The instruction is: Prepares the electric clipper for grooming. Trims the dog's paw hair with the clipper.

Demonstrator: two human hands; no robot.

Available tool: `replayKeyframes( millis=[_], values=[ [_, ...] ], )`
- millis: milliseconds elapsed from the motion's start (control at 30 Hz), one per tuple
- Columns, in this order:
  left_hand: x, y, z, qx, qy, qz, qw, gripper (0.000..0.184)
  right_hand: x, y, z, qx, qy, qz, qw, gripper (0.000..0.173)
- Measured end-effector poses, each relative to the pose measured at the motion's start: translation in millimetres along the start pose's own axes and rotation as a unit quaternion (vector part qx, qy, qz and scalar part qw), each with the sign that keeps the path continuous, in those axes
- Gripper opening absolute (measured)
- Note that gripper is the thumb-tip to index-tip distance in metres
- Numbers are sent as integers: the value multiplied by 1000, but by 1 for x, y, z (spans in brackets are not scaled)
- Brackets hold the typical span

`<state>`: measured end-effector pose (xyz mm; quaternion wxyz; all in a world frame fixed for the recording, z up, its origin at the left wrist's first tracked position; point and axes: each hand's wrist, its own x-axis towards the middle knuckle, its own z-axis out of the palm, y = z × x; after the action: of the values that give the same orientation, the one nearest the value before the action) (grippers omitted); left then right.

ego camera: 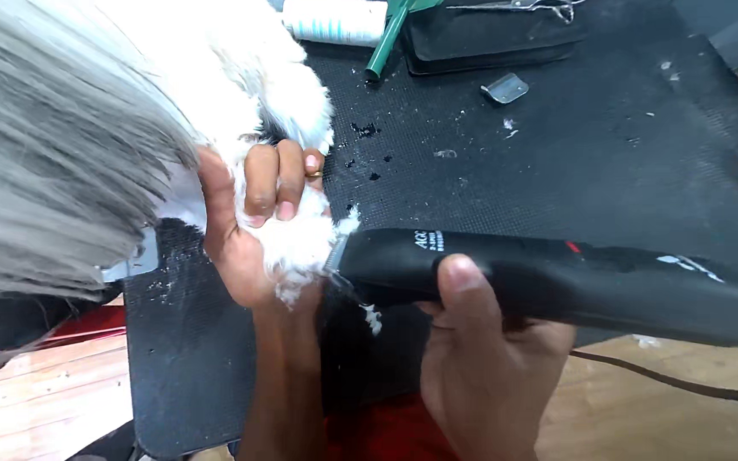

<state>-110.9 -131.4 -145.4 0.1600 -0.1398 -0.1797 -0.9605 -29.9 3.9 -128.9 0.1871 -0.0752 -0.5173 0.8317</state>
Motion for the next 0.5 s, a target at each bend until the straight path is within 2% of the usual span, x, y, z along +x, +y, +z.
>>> replayKeyframes(
  millis=[267, 400, 500],
  values=[
    [1, 1, -8, -1, -33, 11, 999, 67, 7, 0, 17, 30, -70, 9, 997, 33],
    [-1, 2, -8, -18, -20, -1, 1000, 64, 4, 3, 6, -42, -50, -72, 995, 36],
    [-1, 3, -8, -3, -17, -9, 1000, 63, 2, 4, 8, -86, -71, -113, 987, 35]
  ],
)
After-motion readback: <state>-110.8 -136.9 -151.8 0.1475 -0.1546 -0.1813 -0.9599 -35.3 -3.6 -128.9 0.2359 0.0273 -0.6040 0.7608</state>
